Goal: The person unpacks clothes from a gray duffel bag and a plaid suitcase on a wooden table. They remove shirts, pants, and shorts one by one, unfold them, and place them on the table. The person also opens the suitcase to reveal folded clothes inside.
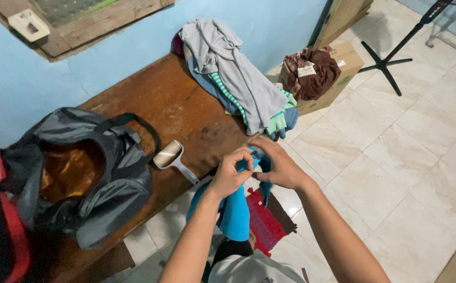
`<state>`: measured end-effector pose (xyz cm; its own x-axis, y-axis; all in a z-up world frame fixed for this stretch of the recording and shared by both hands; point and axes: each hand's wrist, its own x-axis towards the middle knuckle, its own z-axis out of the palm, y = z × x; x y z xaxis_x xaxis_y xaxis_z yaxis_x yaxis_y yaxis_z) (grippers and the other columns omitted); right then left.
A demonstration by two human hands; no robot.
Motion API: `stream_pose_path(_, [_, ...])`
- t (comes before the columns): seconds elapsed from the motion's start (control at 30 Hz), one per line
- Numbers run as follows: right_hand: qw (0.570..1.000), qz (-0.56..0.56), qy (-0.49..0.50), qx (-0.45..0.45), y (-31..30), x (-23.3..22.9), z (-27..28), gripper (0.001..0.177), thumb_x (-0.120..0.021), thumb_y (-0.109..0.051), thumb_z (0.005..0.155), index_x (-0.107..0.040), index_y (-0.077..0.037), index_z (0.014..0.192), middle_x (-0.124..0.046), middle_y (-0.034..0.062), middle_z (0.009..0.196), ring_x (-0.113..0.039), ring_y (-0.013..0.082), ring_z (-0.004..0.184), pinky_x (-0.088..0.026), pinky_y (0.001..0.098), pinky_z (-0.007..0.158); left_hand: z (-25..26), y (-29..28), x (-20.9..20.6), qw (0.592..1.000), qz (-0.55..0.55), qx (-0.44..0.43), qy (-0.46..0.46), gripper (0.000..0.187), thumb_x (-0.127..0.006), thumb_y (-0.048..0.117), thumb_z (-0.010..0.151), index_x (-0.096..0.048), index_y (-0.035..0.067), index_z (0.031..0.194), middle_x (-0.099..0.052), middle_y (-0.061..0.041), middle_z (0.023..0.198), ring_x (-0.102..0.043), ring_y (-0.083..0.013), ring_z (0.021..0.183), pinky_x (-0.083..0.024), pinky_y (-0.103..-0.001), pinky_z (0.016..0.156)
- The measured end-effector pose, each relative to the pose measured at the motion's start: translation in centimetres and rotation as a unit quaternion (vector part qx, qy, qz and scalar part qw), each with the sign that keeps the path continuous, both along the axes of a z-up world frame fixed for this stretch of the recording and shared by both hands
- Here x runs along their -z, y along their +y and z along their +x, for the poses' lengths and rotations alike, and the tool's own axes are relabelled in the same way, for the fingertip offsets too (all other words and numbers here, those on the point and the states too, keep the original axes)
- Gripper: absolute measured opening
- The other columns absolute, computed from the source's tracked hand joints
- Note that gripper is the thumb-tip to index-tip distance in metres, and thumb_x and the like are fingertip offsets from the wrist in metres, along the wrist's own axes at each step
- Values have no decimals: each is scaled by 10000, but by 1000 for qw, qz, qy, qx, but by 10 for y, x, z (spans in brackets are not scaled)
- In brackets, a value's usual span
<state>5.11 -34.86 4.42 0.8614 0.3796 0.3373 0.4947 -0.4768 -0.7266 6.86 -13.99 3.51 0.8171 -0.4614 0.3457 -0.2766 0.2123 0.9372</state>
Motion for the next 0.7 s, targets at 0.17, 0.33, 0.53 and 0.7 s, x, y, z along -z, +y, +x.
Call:
stream_pose_path(0.17, [981,-162,103,27,-14,21,58,420,-778,-142,730,-715,-106,1144,-731,147,1121,-697,338,1078,-546,415,939,56,23,3,998,-50,28,20,144,-672,-50,799,-573,54,790,-638,-51,1055,-589,-152,1007,-438,-288,936])
stream_pose_path(0.33, [980,-95,105,138,-28,22,92,440,-725,-51,651,-662,-27,1087,-655,204,1108,-662,402,970,-534,451,810,95,50,9,994,-78,-54,56,206,-699,-60,746,-555,82,786,-616,-32,1139,-553,-114,1058,-394,-259,975])
stream_pose_path(0.53, [931,-248,191,189,-72,-11,124,314,-697,-55,737,-742,-124,1040,-757,167,1001,-721,352,977,-566,426,869,127,59,-7,999,6,-33,32,200,-729,-54,821,-640,50,967,-609,-48,1061,-572,-136,1062,-433,-285,982])
stream_pose_path(0.7, [956,-144,241,82,-118,-56,163,333,-798,-131,694,-720,-94,1016,-780,107,891,-725,234,845,-567,380,812,158,55,-25,980,111,-157,42,475,-773,13,768,-645,69,1222,-637,-30,1015,-600,-138,993,-493,-294,901])
